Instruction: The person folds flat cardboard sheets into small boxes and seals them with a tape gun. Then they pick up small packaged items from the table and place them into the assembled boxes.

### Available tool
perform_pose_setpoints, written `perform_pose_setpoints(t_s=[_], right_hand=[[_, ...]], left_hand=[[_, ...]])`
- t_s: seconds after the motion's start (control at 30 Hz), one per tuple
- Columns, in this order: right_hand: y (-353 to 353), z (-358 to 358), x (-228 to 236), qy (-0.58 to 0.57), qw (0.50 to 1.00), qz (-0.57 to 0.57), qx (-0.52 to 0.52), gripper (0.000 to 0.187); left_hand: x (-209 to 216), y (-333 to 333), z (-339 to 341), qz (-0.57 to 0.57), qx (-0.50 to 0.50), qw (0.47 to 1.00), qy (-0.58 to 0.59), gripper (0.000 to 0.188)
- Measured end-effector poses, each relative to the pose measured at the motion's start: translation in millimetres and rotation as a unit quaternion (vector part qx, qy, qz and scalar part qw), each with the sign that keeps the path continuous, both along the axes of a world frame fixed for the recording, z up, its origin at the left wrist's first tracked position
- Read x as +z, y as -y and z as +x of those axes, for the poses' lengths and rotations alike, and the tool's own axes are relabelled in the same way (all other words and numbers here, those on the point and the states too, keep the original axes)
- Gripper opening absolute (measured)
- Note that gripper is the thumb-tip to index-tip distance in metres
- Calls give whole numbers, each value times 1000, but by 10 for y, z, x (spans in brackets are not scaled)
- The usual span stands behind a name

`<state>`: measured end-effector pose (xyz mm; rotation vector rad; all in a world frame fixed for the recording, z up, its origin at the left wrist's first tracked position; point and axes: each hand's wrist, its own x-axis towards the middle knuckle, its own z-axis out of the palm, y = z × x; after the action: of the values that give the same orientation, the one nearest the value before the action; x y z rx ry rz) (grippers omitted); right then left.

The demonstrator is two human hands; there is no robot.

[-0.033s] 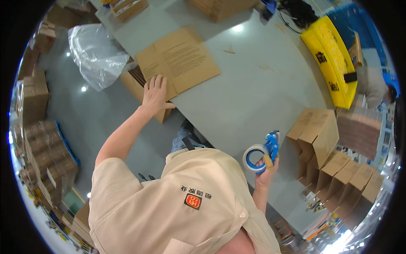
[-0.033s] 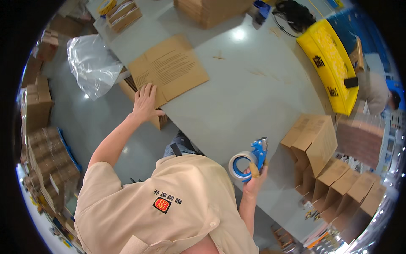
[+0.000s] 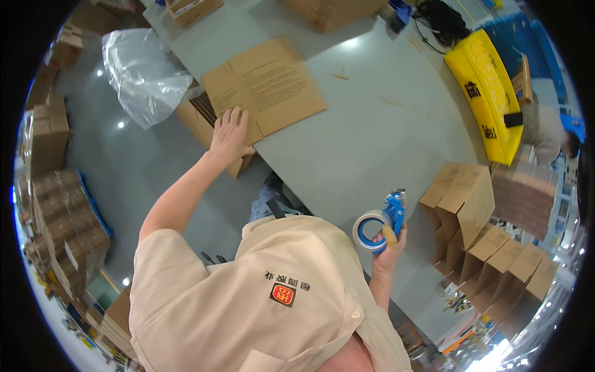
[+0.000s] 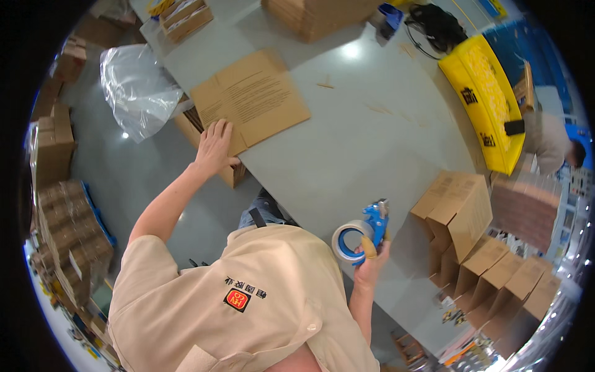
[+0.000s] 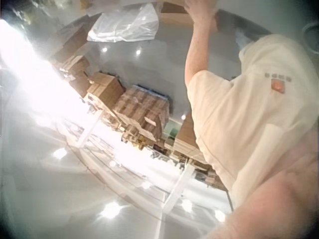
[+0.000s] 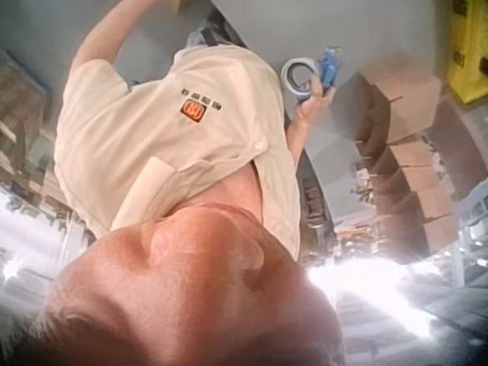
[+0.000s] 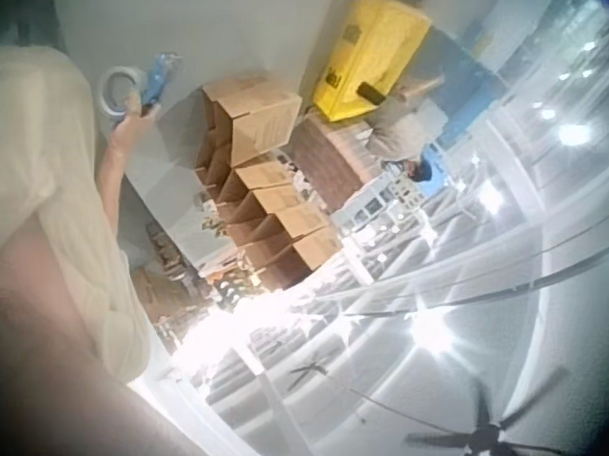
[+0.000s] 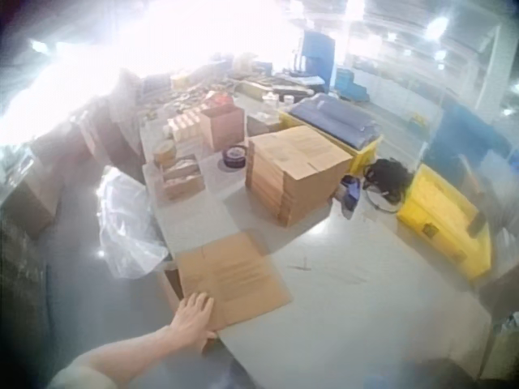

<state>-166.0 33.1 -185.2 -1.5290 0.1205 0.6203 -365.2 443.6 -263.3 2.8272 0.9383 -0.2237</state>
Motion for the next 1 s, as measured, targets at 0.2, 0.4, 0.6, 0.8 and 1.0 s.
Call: perform_pose_setpoints(t_s=[0.2,0.4,0.6,0.8,1.0], right_hand=[[-510,-29,94,145,969,-107,166,72],[-586,-146,126,122,974,-93,167,68],[-509,66,177,374,920,-115,17,76],[-550,819,590,384,899,75,-198,40],[-745,783,529,231,952,-41,-197,19]], left_hand=[[-171,-247,-156,23,-83,995,40,84],[-259,-383,-192,-7,-79,988,136,38],[644,-304,-69,26,-174,969,172,24],[1822,367,159,-145,-381,894,183,20],[1965,868,673,-415,-27,864,282,33]])
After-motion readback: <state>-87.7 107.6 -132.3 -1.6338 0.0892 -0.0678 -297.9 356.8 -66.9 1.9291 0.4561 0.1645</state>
